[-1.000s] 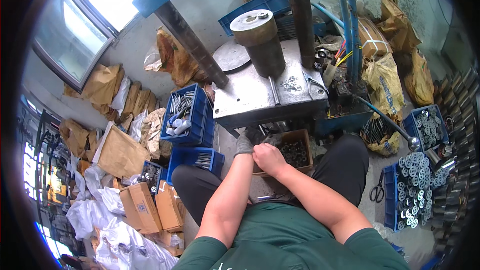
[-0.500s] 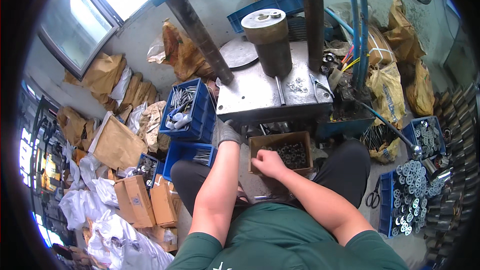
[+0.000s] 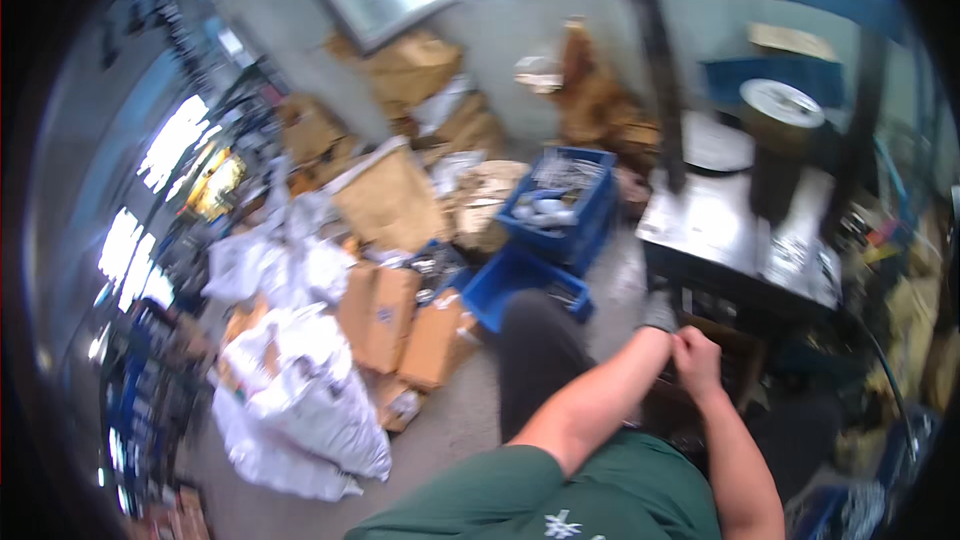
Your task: Assembling small metal washers and components onto metal rods at a factory workstation using a crimping machine and pliers.
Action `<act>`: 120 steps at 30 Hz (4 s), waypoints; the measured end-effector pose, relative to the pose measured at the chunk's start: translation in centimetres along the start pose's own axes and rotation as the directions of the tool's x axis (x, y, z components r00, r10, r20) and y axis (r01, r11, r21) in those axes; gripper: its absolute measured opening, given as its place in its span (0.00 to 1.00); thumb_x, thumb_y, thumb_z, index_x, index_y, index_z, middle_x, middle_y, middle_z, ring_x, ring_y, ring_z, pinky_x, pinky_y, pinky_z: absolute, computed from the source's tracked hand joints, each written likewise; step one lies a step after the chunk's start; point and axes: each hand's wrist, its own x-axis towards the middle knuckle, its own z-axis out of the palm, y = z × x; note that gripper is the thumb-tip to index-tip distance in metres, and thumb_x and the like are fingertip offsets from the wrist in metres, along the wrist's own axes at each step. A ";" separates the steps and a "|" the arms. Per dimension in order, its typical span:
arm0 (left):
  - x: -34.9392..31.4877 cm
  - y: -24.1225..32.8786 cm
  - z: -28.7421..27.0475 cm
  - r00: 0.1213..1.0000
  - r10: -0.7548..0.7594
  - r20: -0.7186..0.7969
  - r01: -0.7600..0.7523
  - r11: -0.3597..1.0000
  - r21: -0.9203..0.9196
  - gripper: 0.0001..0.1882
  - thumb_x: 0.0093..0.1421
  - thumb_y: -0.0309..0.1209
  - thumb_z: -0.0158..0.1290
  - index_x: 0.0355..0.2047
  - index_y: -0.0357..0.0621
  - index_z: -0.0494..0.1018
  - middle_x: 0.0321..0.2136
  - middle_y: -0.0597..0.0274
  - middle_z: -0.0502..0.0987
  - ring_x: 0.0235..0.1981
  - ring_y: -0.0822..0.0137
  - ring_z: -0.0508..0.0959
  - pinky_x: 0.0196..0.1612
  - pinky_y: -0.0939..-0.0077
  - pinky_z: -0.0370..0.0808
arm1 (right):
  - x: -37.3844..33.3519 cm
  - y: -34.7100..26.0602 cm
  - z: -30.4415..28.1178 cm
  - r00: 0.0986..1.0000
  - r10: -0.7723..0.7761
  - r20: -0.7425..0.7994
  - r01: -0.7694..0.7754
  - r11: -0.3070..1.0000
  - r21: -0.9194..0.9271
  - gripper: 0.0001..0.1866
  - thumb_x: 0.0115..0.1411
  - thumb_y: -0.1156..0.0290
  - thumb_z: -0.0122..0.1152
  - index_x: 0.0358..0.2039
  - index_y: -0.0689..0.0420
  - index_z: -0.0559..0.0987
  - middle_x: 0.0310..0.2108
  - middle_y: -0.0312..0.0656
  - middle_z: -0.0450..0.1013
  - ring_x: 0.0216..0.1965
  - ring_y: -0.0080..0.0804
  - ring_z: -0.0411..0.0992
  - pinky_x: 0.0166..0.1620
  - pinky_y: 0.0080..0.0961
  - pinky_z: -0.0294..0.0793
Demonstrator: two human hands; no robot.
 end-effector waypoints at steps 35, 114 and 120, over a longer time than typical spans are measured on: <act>-8.7 1.9 6.7 0.947 0.289 -0.140 -0.146 0.775 0.614 0.45 0.50 0.60 0.64 0.60 0.41 0.73 0.61 0.48 0.72 0.61 0.53 0.71 0.62 0.62 0.68 | -2.1 1.9 1.5 0.985 0.005 0.171 0.019 0.990 -0.139 0.11 0.45 0.76 0.55 0.17 0.68 0.64 0.17 0.57 0.64 0.18 0.46 0.60 0.25 0.42 0.61; -18.8 2.3 5.8 0.858 0.372 0.354 -0.512 0.657 0.553 0.06 0.50 0.31 0.62 0.23 0.42 0.82 0.22 0.55 0.82 0.25 0.62 0.82 0.28 0.66 0.74 | 2.2 7.9 -1.8 0.740 0.579 0.343 -0.673 0.643 0.365 0.24 0.61 0.73 0.66 0.57 0.60 0.74 0.38 0.44 0.76 0.32 0.30 0.73 0.31 0.24 0.73; -11.8 -0.5 4.3 0.852 0.383 0.358 -0.507 0.773 0.380 0.06 0.49 0.29 0.63 0.23 0.39 0.80 0.26 0.52 0.82 0.29 0.55 0.83 0.32 0.64 0.77 | 0.7 5.6 -1.1 0.866 0.476 0.154 -0.501 0.822 0.272 0.14 0.58 0.77 0.66 0.45 0.66 0.79 0.38 0.42 0.77 0.39 0.33 0.72 0.45 0.29 0.74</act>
